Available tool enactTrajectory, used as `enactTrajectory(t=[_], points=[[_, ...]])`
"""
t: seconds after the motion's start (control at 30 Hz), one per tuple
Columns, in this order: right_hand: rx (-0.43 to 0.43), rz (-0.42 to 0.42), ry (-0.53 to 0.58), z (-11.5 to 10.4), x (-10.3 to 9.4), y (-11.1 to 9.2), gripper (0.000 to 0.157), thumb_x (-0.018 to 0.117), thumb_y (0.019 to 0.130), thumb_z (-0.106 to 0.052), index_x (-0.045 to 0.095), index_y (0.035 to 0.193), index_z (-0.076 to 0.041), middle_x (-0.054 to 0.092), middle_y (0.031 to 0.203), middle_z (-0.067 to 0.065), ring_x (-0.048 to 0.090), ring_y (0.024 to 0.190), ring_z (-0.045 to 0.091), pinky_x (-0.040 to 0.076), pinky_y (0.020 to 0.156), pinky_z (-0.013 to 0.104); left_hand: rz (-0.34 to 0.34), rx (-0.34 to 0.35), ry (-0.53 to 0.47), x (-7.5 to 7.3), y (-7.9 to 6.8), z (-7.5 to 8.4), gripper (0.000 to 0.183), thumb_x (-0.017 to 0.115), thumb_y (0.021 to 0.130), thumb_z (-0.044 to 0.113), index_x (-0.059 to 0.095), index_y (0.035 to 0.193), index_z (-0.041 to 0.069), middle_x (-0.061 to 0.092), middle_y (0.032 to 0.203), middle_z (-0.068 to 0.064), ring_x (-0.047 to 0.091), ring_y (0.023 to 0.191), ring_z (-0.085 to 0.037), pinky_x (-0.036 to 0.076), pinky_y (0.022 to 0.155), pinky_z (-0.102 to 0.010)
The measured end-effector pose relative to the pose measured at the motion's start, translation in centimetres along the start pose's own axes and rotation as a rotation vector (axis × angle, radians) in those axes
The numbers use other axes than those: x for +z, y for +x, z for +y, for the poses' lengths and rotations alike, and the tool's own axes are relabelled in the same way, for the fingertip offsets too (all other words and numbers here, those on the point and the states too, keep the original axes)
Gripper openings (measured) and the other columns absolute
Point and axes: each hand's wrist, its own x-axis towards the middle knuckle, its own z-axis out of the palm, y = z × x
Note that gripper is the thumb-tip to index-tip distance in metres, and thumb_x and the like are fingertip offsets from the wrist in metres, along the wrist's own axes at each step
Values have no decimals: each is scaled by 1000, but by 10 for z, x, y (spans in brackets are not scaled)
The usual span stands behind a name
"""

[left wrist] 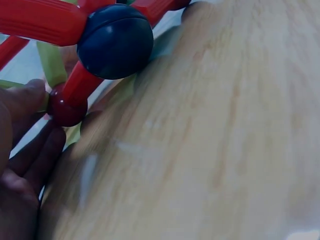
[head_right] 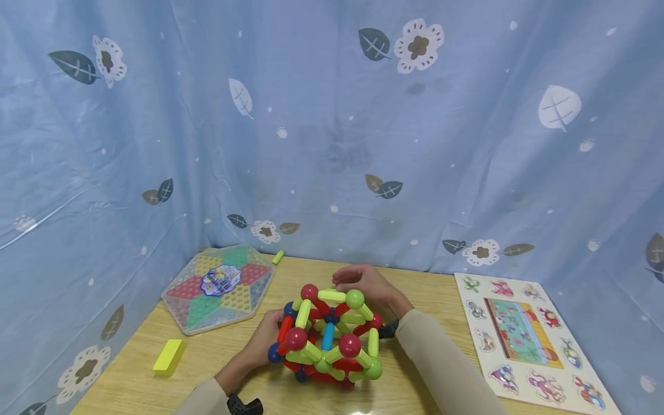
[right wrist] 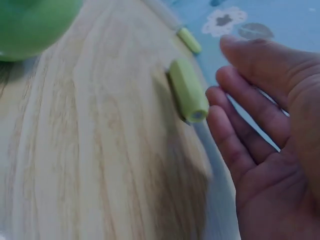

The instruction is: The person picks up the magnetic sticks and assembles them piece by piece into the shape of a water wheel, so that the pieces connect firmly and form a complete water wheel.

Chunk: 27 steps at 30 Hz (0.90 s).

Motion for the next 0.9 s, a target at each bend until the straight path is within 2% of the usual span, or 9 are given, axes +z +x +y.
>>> enactTrajectory(t=[0.27,0.37,0.53,0.63,0.7,0.77,0.83,0.9], points=[[-75,-31,-231,-2,5,10,23,77,103,-11,80,124,-2,81,120,13,79,109,24,64,97,36,12,-37,-10,1,1,2,17,77,102,11,78,116,2,82,104,-12,75,96,-8,61,89,-24],[-76,-36,-305,-3,1,7,20,77,100,-5,82,119,-6,82,114,8,78,103,19,64,94,35,9,-37,-13,1,0,-1,18,77,102,12,78,117,2,82,105,-12,75,97,-8,61,91,-24],[-78,-23,-451,-8,-11,-17,22,77,98,-3,83,117,-13,83,108,-1,76,99,13,64,91,34,13,-40,-20,1,0,-1,20,77,103,14,78,120,3,83,108,-12,75,98,-8,60,92,-24],[-66,64,-486,-12,-17,-38,20,78,101,-11,83,120,-11,82,112,1,76,101,14,63,91,32,16,-44,-22,1,0,0,23,78,102,15,78,122,4,83,110,-11,75,100,-8,60,93,-24],[-31,139,-429,-16,-22,-55,25,75,103,-14,80,127,-7,81,120,7,76,105,15,63,92,31,15,-46,-22,1,0,1,24,78,102,15,78,123,4,83,110,-11,75,100,-9,60,93,-24],[21,223,-314,-22,-24,-74,30,74,105,-16,77,133,-5,79,127,9,75,109,14,62,94,29,18,-58,-17,1,0,1,24,79,102,15,78,123,4,83,110,-11,74,100,-9,60,93,-24],[58,289,-158,-32,-24,-94,37,73,107,-18,72,140,-3,77,132,9,74,112,12,60,96,27,20,-61,-13,2,0,1,24,79,101,15,78,122,4,82,110,-11,74,100,-9,59,94,-23],[72,330,50,-46,-21,-114,39,70,108,-18,67,144,-2,74,133,7,72,114,10,60,98,25,24,-67,-11,2,0,1,23,80,101,15,78,122,4,83,109,-10,74,100,-8,59,94,-23]])
